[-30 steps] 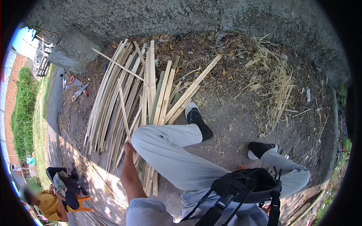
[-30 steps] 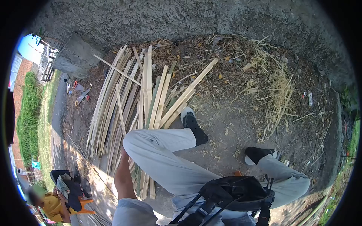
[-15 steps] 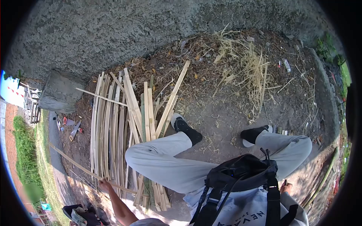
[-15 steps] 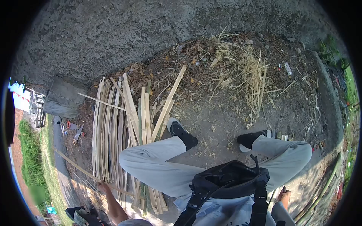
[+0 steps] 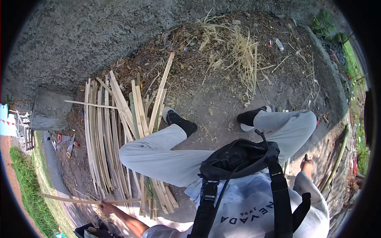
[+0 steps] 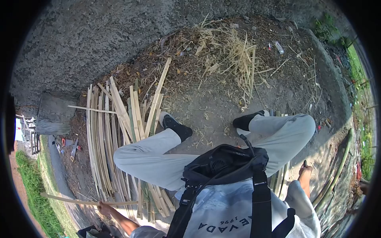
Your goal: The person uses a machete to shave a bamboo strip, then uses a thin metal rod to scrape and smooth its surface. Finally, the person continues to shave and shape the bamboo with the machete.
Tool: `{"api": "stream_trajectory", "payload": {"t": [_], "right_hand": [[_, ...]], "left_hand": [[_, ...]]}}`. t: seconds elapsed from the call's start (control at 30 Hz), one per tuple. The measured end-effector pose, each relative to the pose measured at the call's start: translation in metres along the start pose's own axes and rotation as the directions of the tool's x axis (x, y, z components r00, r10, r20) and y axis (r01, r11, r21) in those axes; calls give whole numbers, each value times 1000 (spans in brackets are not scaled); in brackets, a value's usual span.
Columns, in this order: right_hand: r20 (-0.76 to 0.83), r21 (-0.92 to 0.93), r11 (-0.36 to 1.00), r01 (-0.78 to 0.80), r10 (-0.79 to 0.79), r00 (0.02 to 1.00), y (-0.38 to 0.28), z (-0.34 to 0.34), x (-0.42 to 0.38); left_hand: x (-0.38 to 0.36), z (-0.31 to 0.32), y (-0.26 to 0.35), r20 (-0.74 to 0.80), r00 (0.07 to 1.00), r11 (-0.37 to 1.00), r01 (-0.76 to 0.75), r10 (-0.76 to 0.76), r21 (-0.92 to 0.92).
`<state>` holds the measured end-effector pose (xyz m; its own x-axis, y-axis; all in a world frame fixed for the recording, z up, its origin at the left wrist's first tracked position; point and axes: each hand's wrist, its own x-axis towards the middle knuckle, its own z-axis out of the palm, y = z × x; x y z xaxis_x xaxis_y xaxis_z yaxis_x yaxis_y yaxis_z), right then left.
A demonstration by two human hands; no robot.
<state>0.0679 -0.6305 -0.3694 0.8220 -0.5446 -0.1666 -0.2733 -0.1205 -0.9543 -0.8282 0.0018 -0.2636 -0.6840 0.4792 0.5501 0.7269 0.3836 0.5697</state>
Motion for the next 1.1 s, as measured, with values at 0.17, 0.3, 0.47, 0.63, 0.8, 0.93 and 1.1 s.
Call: {"api": "stream_trajectory", "payload": {"t": [0.17, 0.3, 0.47, 0.63, 0.8, 0.93, 1.1], "right_hand": [[-83, 208, 978, 10, 7, 997, -60, 25, 7], [-145, 323, 946, 35, 13, 989, -103, 38, 17], [-201, 410, 910, 56, 31, 979, -156, 49, 64], [-34, 410, 907, 90, -84, 996, -171, 46, 213], [96, 441, 897, 16, -65, 993, -176, 86, 254], [126, 527, 849, -44, -27, 992, -172, 104, 236], [85, 551, 810, 200, -293, 952, -173, 122, 188]], "left_hand": [[-16, -28, 28, 28, 995, 995, 100, -99, -26], [-40, -63, 76, -89, 996, 969, -15, -7, -248], [-17, -111, 118, -182, 978, 964, -144, 104, -223], [5, -118, 153, -194, 958, 926, -259, 210, -274], [0, -111, 174, -253, 921, 934, -335, 296, -127], [16, -138, 200, -327, 905, 937, -326, 271, -127], [34, -169, 250, -390, 908, 905, -287, 153, -314]]}}
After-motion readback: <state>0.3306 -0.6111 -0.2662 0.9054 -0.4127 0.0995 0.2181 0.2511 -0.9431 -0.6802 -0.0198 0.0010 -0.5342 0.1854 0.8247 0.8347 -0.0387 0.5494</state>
